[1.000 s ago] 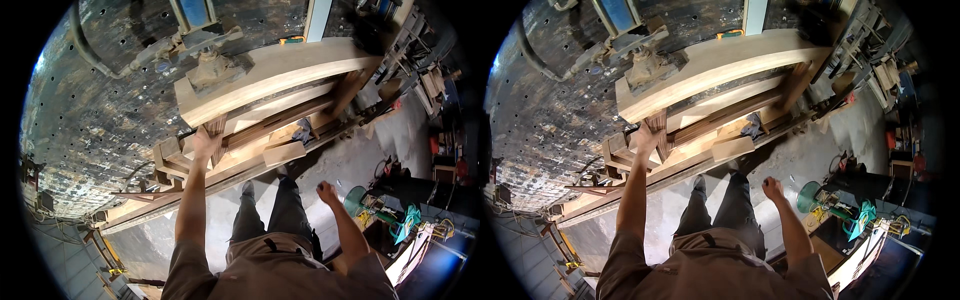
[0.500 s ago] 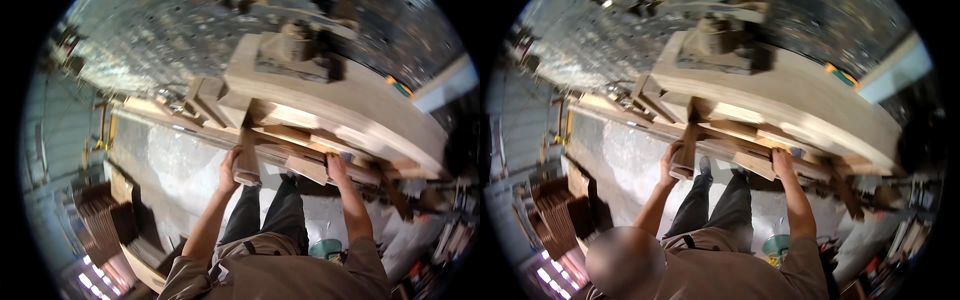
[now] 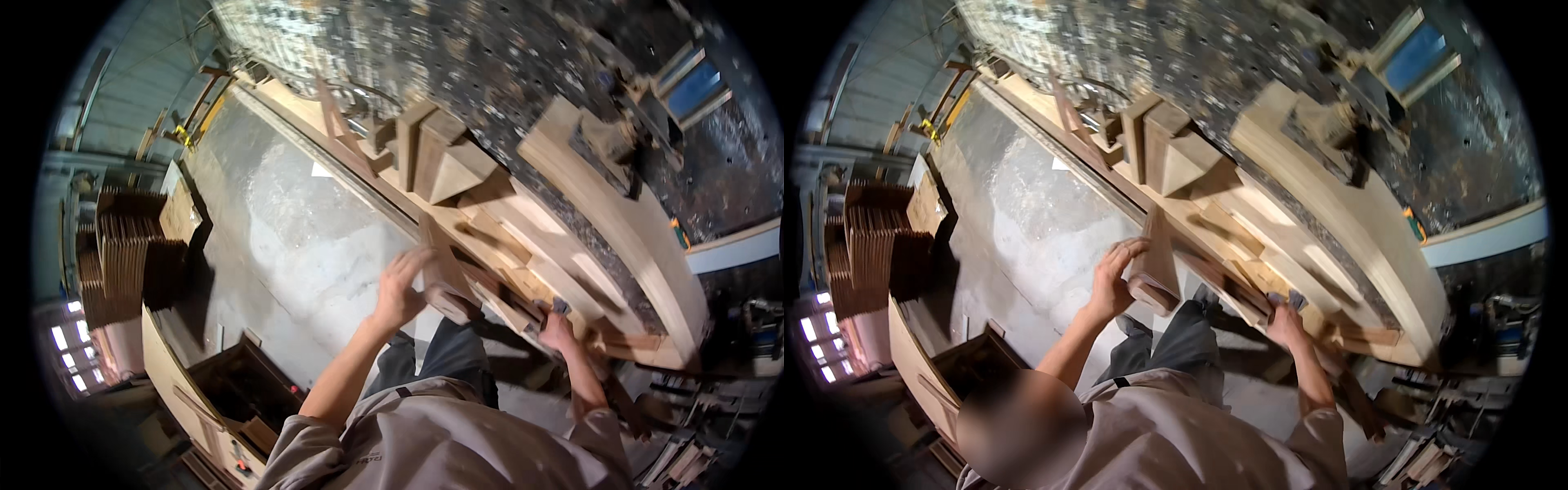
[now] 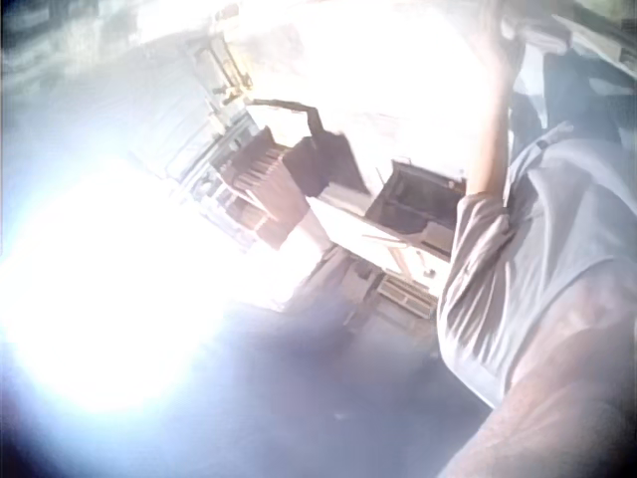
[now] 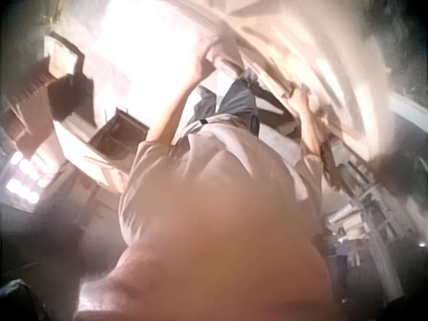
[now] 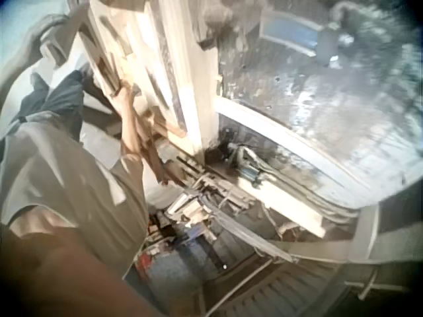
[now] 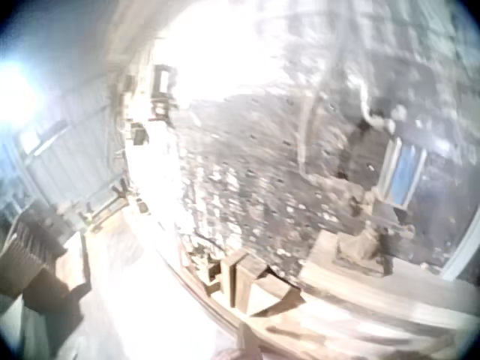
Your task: The person assembles wooden furniture parts by fitting them together and securing them with a hammer, stacks the assembled pieces on a pallet, and then applies adhesive to a wooden component using a brush.
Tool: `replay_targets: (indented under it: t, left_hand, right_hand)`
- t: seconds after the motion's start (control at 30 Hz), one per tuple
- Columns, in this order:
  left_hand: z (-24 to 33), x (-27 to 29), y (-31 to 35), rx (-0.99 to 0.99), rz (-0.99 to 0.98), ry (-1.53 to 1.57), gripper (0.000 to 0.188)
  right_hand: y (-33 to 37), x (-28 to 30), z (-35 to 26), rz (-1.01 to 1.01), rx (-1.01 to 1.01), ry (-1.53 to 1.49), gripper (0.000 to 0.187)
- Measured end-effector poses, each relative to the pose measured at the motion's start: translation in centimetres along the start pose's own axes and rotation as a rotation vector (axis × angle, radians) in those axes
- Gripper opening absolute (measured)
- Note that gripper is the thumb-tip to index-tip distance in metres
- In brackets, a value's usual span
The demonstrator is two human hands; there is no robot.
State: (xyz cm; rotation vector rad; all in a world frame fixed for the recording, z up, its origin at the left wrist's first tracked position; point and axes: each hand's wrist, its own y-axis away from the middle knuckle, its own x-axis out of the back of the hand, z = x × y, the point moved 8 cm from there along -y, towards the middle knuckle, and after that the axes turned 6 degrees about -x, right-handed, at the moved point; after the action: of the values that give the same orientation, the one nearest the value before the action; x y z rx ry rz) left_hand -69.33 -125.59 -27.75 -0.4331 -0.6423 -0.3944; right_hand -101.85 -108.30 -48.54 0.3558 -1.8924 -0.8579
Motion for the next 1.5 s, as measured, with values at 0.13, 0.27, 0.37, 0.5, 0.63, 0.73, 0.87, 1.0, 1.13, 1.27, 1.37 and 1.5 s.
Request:
replay_targets:
  t: [0.13, 0.27, 0.37, 0.5, 0.63, 0.73, 0.87, 1.0, 1.13, 1.27, 1.37, 1.5]
  left_hand:
    - [2.3, 7.4, 3.8, 0.069, 0.336, 0.187, 0.067]
    - [-2.0, 13.4, 13.4, 0.32, 0.678, 0.245, 0.059]
    - [-6.6, 15.5, 22.8, 0.518, 0.735, 0.4, 0.038]
    - [-11.2, 17.3, 35.8, 0.719, 0.837, 0.483, 0.018]
    - [-13.7, 19.1, 45.9, 0.928, 0.954, 0.61, 0.014]
    - [-15.7, 21.0, 50.7, 0.983, 1.011, 0.626, 0.014]
    - [-18.5, 25.3, 51.5, 0.959, 1.021, 0.626, 0.013]
    - [-23.4, 30.8, 50.7, 0.941, 1.081, 0.75, 0.017]
    - [-28.8, 36.7, 49.7, 0.955, 1.127, 0.743, 0.019]
    - [-32.4, 42.3, 49.5, 1.029, 1.179, 0.694, 0.019]
    - [-33.7, 47.3, 49.8, 1.082, 1.279, 0.693, 0.019]
    - [-36.6, 52.0, 51.5, 1.128, 1.445, 0.664, 0.018]
  right_hand:
    - [6.1, 2.3, -5.2, -0.165, -0.031, -0.007, 0.063]
    - [8.5, 1.3, -10.4, -0.239, 0.17, -0.077, 0.048]
    - [9.7, -0.3, -16.1, -0.476, 0.171, -0.22, 0.036]
    - [11.5, -1.9, -25.4, -0.626, 0.097, -0.388, 0.044]
    - [10.7, -4.5, -33.8, -0.644, 0.174, -0.302, 0.045]
    - [8.9, -6.9, -38.4, -0.631, 0.206, -0.116, 0.042]
    - [7.7, -8.5, -46.5, -0.582, 0.359, -0.077, 0.042]
    - [6.3, -9.2, -56.8, -0.69, 0.308, 0.065, 0.049]
    - [2.3, -10.9, -67.0, -0.878, 0.359, 0.079, 0.054]
    - [-1.4, -12.6, -77.1, -1.145, 0.292, 0.01, 0.063]
    - [-2.9, -12.9, -85.4, -1.25, 0.246, 0.015, 0.067]
    - [-6.1, -13.0, -95.6, -1.243, 0.293, 0.114, 0.055]
